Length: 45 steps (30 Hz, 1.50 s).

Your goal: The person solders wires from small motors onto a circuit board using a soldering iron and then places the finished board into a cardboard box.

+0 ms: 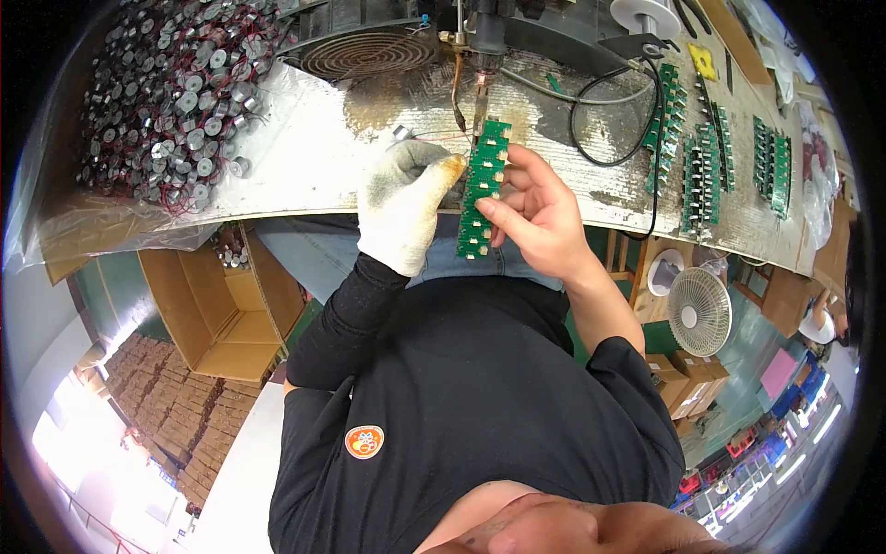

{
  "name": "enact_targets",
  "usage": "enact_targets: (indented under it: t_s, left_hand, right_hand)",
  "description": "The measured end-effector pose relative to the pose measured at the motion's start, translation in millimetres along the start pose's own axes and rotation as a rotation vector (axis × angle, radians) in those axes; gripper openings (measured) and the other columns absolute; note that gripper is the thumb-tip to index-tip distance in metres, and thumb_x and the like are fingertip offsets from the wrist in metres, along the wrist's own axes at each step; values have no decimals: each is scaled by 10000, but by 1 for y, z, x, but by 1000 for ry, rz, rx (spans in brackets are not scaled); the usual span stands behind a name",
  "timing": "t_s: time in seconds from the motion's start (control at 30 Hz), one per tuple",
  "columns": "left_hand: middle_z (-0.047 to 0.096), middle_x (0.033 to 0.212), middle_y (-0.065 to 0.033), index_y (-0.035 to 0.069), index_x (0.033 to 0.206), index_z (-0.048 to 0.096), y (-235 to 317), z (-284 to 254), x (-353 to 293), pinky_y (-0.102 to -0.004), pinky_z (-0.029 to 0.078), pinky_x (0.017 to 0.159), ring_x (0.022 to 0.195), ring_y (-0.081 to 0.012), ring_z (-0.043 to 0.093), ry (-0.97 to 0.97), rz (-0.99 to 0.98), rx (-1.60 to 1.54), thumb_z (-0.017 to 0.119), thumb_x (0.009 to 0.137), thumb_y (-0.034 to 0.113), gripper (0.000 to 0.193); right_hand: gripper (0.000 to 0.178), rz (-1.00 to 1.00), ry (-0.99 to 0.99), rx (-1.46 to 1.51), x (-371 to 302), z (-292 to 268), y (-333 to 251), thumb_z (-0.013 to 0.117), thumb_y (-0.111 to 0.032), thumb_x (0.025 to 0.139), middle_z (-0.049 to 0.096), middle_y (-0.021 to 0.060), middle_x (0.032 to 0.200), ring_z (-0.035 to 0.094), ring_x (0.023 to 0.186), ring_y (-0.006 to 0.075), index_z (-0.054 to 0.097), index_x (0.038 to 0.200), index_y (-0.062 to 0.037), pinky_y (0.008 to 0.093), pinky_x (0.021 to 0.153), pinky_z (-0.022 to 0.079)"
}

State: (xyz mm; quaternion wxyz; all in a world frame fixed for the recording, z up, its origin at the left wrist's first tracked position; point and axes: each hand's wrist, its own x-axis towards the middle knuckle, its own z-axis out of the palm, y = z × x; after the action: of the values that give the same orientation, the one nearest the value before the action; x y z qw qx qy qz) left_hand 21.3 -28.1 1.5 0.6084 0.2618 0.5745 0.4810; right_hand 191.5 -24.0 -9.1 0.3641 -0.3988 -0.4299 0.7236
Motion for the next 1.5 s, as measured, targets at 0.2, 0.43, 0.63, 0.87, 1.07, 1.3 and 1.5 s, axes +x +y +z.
enact_targets:
  t_s: [0.2, 0.43, 0.63, 0.87, 1.07, 1.3, 1.5]
  left_hand:
    - [642, 846, -71, -12, 947, 603, 0, -3, 2, -249, 508, 654, 718, -126, 625, -54, 0, 103, 608, 865, 98, 136]
    - [640, 781, -53, -34, 881, 640, 1, 0, 3, -233, 470, 634, 718, -96, 587, -16, 60, 89, 639, 836, 80, 122]
    - [641, 790, -56, -34, 881, 645, 5, 0, 5, -237, 470, 640, 722, -94, 587, -47, 82, 148, 633, 839, 91, 132]
    - [647, 793, -57, -35, 885, 645, 7, 2, 3, -237, 470, 650, 728, -95, 587, -34, 69, 55, 630, 840, 89, 133]
    - [651, 793, -67, -44, 886, 645, 2, 4, 2, -242, 475, 650, 723, -105, 594, -23, 62, 49, 633, 841, 91, 143]
    - [652, 791, -75, -45, 858, 644, 2, -1, 5, -246, 481, 649, 728, -113, 604, -28, 45, 38, 642, 834, 96, 143]
    - [626, 901, -134, -7, 996, 600, -4, -31, 11, -340, 505, 755, 820, -262, 629, 25, 667, 732, 737, 711, 139, 348]
  right_hand:
    - [548, -4, -3, -18, -1, -1, 0, 612, -6, 871, 596, 117, 1048, 621, 703, 103, 333, 1341, 25, 217, 536, 500]
    - [544, 5, -8, -13, -1, -1, -1, 608, 0, 870, 597, 118, 1051, 621, 703, 101, 334, 1339, 28, 214, 538, 501]
    - [538, -5, 3, -23, 0, -1, -2, 610, -1, 869, 595, 119, 1051, 620, 710, 104, 340, 1333, 29, 217, 542, 501]
    - [535, -24, -6, -8, 0, 0, -4, 610, -3, 870, 592, 114, 1041, 617, 708, 103, 343, 1332, 27, 217, 547, 501]
    - [531, -15, -9, -15, 0, -4, -1, 608, 2, 868, 592, 108, 1040, 616, 703, 101, 350, 1332, 25, 217, 541, 500]
    - [551, 5, 10, -15, 1, 0, 2, 617, 4, 861, 589, 117, 1035, 612, 693, 103, 340, 1338, 23, 219, 529, 497]
    - [561, 40, 78, 18, 4, -1, 1, 619, 20, 855, 585, 133, 1046, 612, 659, 127, 333, 1337, 25, 230, 495, 491]
